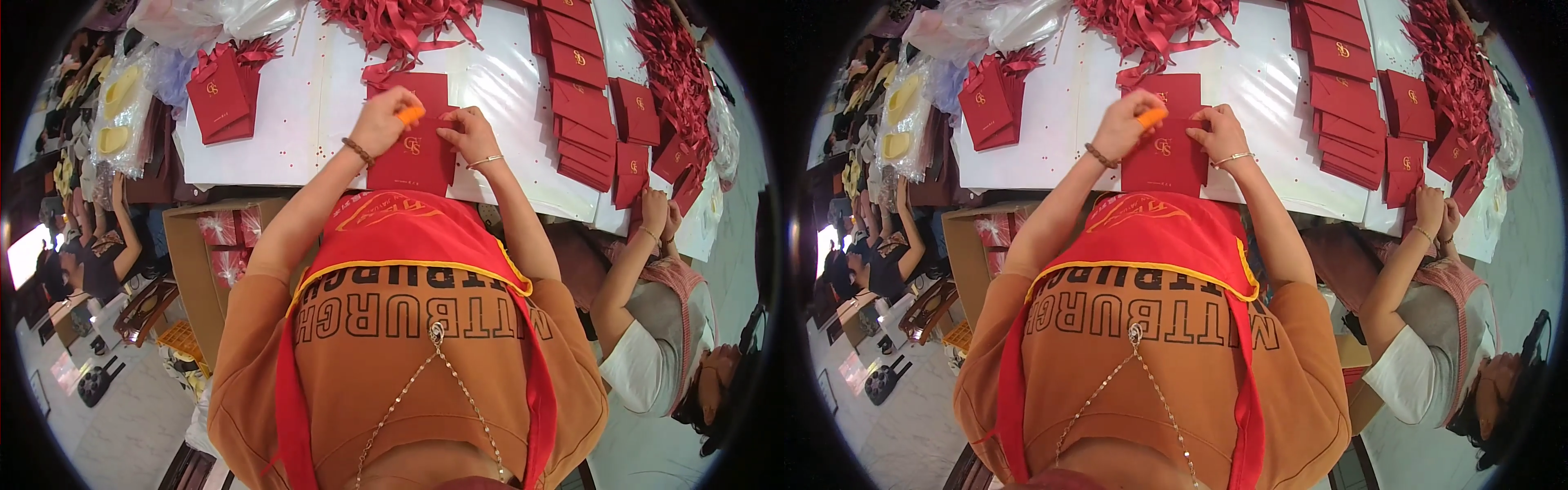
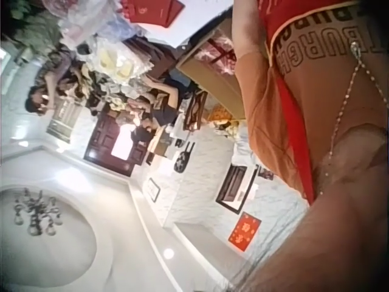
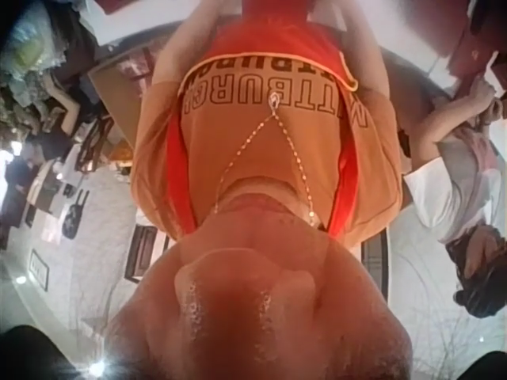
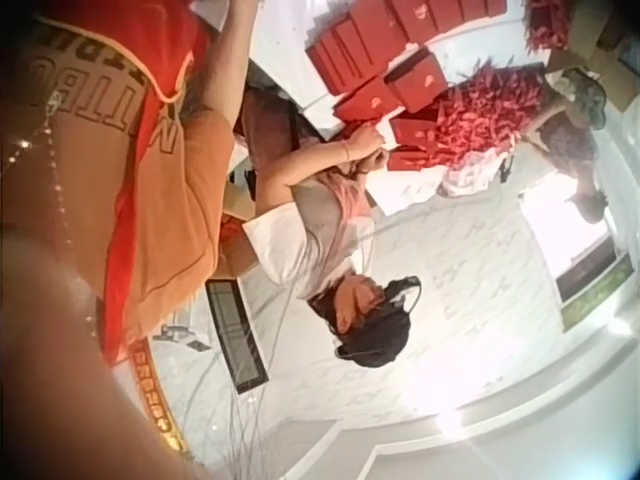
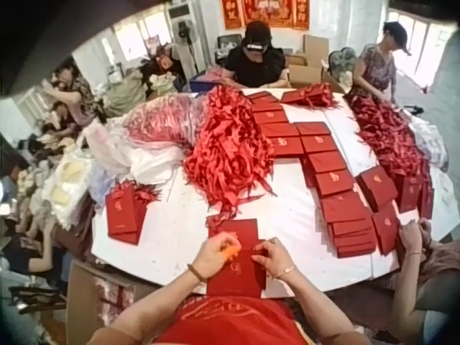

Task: Tying red ribbons onto red gift bags or envelopes for packaging.

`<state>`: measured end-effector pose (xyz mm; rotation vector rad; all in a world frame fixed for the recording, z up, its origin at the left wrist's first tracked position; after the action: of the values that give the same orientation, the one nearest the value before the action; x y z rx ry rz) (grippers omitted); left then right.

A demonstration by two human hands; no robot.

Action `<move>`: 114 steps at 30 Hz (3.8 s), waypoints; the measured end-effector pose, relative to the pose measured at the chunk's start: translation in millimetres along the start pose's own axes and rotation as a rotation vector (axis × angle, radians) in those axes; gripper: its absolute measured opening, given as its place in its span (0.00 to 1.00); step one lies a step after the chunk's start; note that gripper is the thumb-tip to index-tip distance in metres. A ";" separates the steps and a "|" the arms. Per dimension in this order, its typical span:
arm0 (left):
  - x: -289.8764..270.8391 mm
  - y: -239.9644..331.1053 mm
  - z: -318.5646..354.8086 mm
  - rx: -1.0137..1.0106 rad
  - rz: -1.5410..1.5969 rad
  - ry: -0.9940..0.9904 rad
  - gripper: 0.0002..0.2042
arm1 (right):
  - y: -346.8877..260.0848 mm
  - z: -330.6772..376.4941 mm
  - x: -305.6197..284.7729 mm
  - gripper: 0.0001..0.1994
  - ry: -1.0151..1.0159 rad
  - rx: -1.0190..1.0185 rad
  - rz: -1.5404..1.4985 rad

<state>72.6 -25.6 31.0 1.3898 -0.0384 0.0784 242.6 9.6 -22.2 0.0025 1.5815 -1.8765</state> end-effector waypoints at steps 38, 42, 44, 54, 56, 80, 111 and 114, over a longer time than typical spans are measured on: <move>18.3 -39.0 18.0 -0.167 -0.327 0.123 0.08 | -24.1 7.9 15.1 0.10 0.014 -0.290 0.140; 17.8 -38.1 17.8 -0.155 -0.332 0.135 0.08 | -19.8 5.9 17.2 0.10 -0.018 -0.312 0.082; 18.2 -37.5 19.5 -0.193 -0.221 0.167 0.07 | -30.2 10.7 15.1 0.10 -0.015 -0.355 0.110; 4.7 13.8 7.9 0.274 -1.284 -0.056 0.11 | -45.1 21.9 18.4 0.08 0.033 -0.501 0.214; -15.9 -8.5 -19.1 0.058 -1.082 -0.255 0.10 | -51.7 24.6 22.1 0.08 0.024 -0.520 0.237; -68.4 -6.4 -15.2 -0.249 -0.831 -0.031 0.18 | -55.0 30.4 16.7 0.07 0.101 -0.532 0.230; -82.2 15.2 -46.5 -0.246 0.156 0.063 0.11 | -48.3 24.9 29.5 0.18 -0.113 -0.177 -0.016; -92.0 20.8 -17.0 -0.238 0.024 0.191 0.16 | -36.0 19.8 25.7 0.20 0.040 -0.233 -0.152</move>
<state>-21.1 -8.1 41.5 1.1396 0.0926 0.2196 213.3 -18.8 3.9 -0.1876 1.8651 -1.8024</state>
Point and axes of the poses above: each hand's wrist, its own z-axis away from the middle knuckle, its own x-axis out of the palm, y = z × x, the point moved 4 cm from there along -z, towards the middle knuckle, and after that the axes turned 2 degrees about z, right-handed, at the moved point
